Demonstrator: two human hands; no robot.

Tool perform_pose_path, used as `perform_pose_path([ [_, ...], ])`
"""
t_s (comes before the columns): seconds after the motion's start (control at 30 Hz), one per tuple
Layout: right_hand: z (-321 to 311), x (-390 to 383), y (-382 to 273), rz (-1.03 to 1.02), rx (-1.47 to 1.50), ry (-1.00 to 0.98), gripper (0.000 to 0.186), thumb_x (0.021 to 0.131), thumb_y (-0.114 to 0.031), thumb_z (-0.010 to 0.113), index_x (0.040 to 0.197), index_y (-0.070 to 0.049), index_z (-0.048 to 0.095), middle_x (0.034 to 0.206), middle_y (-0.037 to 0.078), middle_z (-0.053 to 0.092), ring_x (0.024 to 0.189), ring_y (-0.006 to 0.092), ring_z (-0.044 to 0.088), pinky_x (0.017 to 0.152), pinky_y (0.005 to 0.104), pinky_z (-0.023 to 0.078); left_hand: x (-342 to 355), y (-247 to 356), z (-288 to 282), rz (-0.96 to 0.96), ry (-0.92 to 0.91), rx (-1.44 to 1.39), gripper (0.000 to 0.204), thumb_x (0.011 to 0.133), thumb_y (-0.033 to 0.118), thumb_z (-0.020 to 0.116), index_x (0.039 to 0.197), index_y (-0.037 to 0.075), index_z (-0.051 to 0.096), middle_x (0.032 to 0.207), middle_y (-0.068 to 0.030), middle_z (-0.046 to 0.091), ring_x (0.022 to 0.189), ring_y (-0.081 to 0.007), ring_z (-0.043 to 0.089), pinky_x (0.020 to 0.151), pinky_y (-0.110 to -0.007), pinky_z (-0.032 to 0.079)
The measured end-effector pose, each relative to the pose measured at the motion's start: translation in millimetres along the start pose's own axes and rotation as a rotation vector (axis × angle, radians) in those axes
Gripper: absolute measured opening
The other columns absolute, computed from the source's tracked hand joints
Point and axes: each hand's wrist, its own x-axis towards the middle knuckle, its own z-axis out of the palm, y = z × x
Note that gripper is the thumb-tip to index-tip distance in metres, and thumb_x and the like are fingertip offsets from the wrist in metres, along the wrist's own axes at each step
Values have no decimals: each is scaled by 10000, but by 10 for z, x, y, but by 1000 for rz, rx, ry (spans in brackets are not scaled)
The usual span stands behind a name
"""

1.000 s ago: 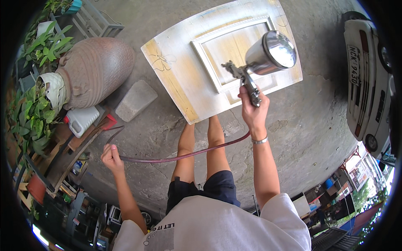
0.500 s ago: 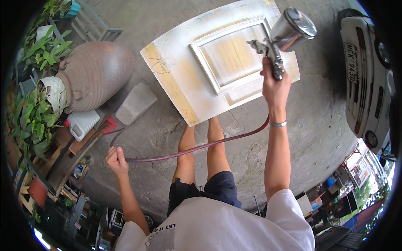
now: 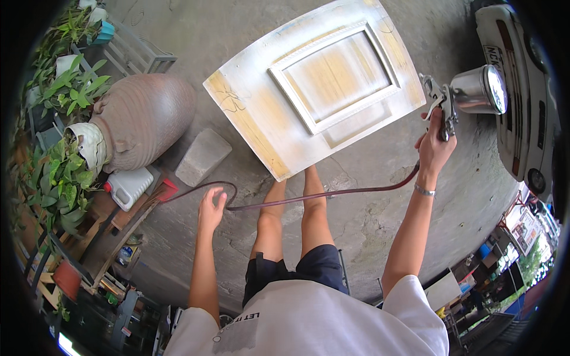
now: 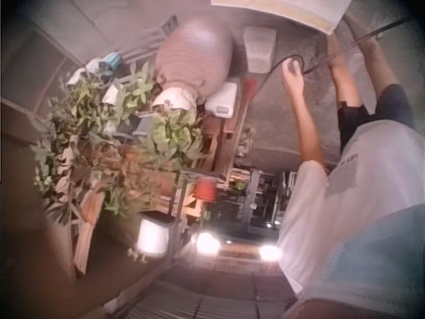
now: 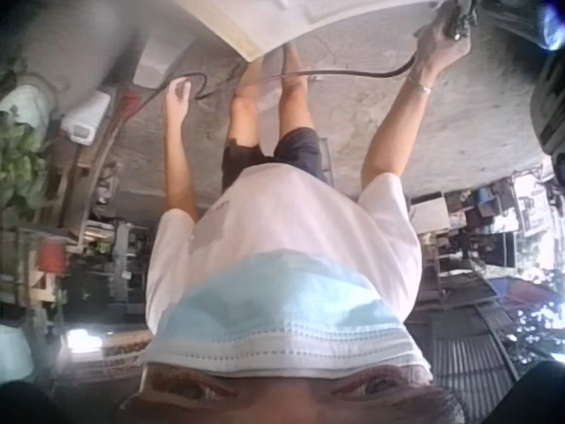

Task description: The person prepares paint by mixing contents from several cans and pouring them into a spray gun cup. They then walk to an outdoor area and spray paint a wooden frame resting on a table.

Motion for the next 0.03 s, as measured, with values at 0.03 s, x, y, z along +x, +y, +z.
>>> perform_pose_path([
  [0.03,-100,-138,69,-52,11,-4,331,1012,-259,652,1207,3,707,827,97,743,448,73,541,386,256,399,31,-13,-30,12,-6,8,362,989,310,658,1227,38,654,1166,-160,713,1118,-273,665,950,-371,491],
])
